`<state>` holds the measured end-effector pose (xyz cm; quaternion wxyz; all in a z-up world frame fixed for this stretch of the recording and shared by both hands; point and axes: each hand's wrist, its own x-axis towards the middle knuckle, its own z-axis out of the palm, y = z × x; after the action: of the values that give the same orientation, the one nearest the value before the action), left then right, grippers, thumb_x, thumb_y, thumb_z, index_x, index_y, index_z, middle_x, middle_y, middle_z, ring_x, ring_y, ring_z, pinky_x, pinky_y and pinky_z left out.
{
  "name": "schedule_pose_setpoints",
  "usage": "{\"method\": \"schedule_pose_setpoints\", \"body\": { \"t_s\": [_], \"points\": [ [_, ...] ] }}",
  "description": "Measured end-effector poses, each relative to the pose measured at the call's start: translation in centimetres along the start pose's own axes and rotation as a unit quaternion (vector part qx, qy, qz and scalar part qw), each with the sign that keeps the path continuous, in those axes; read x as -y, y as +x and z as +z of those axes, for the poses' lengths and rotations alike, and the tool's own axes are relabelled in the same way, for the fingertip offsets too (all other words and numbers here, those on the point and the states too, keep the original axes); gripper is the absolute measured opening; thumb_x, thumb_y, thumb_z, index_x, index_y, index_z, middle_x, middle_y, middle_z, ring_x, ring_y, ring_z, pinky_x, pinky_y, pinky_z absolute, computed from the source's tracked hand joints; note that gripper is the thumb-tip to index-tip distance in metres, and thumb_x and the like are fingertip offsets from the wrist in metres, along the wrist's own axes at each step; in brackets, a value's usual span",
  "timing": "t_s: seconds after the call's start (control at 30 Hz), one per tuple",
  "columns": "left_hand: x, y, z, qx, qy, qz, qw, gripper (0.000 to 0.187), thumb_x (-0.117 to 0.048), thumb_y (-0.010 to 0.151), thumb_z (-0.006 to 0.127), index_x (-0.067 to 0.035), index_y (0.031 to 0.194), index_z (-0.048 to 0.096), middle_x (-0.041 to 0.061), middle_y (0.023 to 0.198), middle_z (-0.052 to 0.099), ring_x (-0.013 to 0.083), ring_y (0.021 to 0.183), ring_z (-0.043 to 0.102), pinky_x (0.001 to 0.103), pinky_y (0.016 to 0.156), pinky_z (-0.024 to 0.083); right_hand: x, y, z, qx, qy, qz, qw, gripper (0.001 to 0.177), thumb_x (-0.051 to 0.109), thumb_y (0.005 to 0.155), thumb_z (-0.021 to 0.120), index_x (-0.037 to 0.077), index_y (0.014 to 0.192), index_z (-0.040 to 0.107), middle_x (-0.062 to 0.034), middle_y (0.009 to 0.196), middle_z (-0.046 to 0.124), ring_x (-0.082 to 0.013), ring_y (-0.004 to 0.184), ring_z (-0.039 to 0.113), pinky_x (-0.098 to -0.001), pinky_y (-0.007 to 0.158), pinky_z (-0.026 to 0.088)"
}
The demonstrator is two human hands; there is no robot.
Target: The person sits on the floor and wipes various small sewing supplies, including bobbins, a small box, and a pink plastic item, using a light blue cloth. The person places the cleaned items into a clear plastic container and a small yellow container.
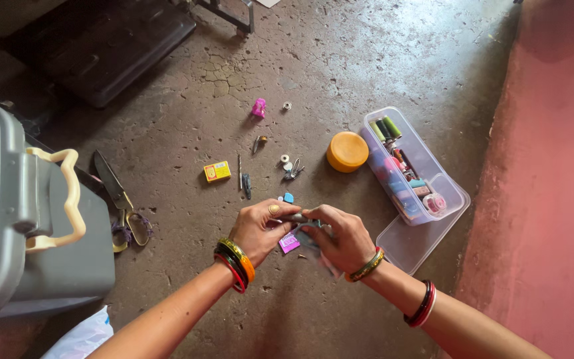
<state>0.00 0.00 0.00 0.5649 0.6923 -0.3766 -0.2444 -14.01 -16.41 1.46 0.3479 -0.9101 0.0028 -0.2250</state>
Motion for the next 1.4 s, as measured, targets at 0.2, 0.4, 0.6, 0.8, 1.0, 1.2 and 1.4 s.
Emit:
{"method": "schedule_pose_setpoints", "body": {
  "t_s": [0.2, 0.4, 0.6, 0.8, 1.0, 1.2, 1.4],
  "points": [
    [-1.1, -0.2, -0.6, 0.024, -0.035, -0.036, 0.998, 0.023, -0.008, 0.086, 0.076, -0.011, 0.108, 0.081, 0.004, 0.099, 0.081, 0.0100, 0.084, 0.075, 0.025, 0.074, 0.063, 1.5, 0.8, -0.8, 0.060, 0.025, 0.122, 0.990, 0.019, 0.016, 0.092, 0.071, 0.007, 0.109, 0.070, -0.0112, 0.081, 0.075, -0.0223, 0.067, 0.078, -0.0338, 0.060, 0.058],
    [-0.8, 0.9, -0.2, -0.003, -0.093, -0.080, 0.992, 0.013, -0.007, 0.088, 0.074, -0.005, 0.098, 0.083, 0.005, 0.087, 0.083, 0.0092, 0.076, 0.077, 0.024, 0.071, 0.064, 2.0, 1.5, -1.0, 0.023, 0.035, 0.074, 0.996, 0.020, 0.018, 0.093, 0.071, 0.007, 0.109, 0.070, -0.0109, 0.082, 0.075, -0.0216, 0.070, 0.077, -0.0338, 0.061, 0.058],
    [-2.4, 2.8, -0.2, -0.035, 0.011, -0.039, 0.999, 0.008, -0.006, 0.087, 0.076, -0.005, 0.093, 0.080, 0.005, 0.083, 0.082, 0.0084, 0.075, 0.077, 0.026, 0.070, 0.062, 3.7, 3.4, -2.6, 0.056, 0.014, 0.190, 0.980, 0.018, 0.023, 0.097, 0.064, 0.006, 0.097, 0.068, -0.0102, 0.068, 0.070, -0.0220, 0.055, 0.074, -0.0348, 0.056, 0.055],
    [-4.5, 4.6, -0.6, -0.014, -0.057, -0.068, 0.996, 0.010, -0.010, 0.097, 0.062, -0.003, 0.096, 0.069, 0.005, 0.081, 0.077, 0.0113, 0.073, 0.075, 0.028, 0.066, 0.065, 4.6, 5.9, -4.5, 0.120, 0.072, 0.425, 0.894, 0.025, 0.023, 0.107, 0.051, 0.002, 0.106, 0.065, -0.0186, 0.067, 0.067, -0.0299, 0.054, 0.069, -0.0430, 0.052, 0.051],
    [-1.8, 5.8, 0.7, -0.038, -0.169, -0.056, 0.983, 0.010, -0.010, 0.101, 0.060, -0.001, 0.098, 0.064, 0.007, 0.088, 0.076, 0.0102, 0.077, 0.073, 0.028, 0.068, 0.066, 2.9, 5.1, -4.0, 0.014, 0.053, 0.255, 0.965, 0.017, 0.012, 0.098, 0.059, 0.002, 0.106, 0.070, -0.0067, 0.084, 0.075, -0.0057, 0.076, 0.067, -0.0239, 0.070, 0.055],
    [1.9, 4.7, 2.0, -0.069, -0.276, -0.183, 0.941, 0.008, -0.013, 0.102, 0.057, -0.005, 0.100, 0.059, 0.008, 0.087, 0.075, 0.0137, 0.065, 0.067, 0.029, 0.057, 0.058, 2.0, 2.7, -0.2, -0.078, 0.229, 0.240, 0.940, 0.018, 0.000, 0.098, 0.058, 0.002, 0.111, 0.070, -0.0003, 0.095, 0.074, -0.0063, 0.088, 0.068, -0.0230, 0.074, 0.057],
    [1.1, 3.9, 1.6, -0.062, -0.252, -0.158, 0.953, 0.012, -0.016, 0.104, 0.056, -0.005, 0.104, 0.060, 0.007, 0.087, 0.076, 0.0104, 0.066, 0.069, 0.025, 0.058, 0.057, 2.0, 0.9, 1.4, -0.130, 0.317, 0.261, 0.902, 0.021, -0.003, 0.098, 0.059, 0.002, 0.114, 0.071, -0.0038, 0.094, 0.076, -0.0059, 0.083, 0.064, -0.0221, 0.069, 0.052]
  ]
}}
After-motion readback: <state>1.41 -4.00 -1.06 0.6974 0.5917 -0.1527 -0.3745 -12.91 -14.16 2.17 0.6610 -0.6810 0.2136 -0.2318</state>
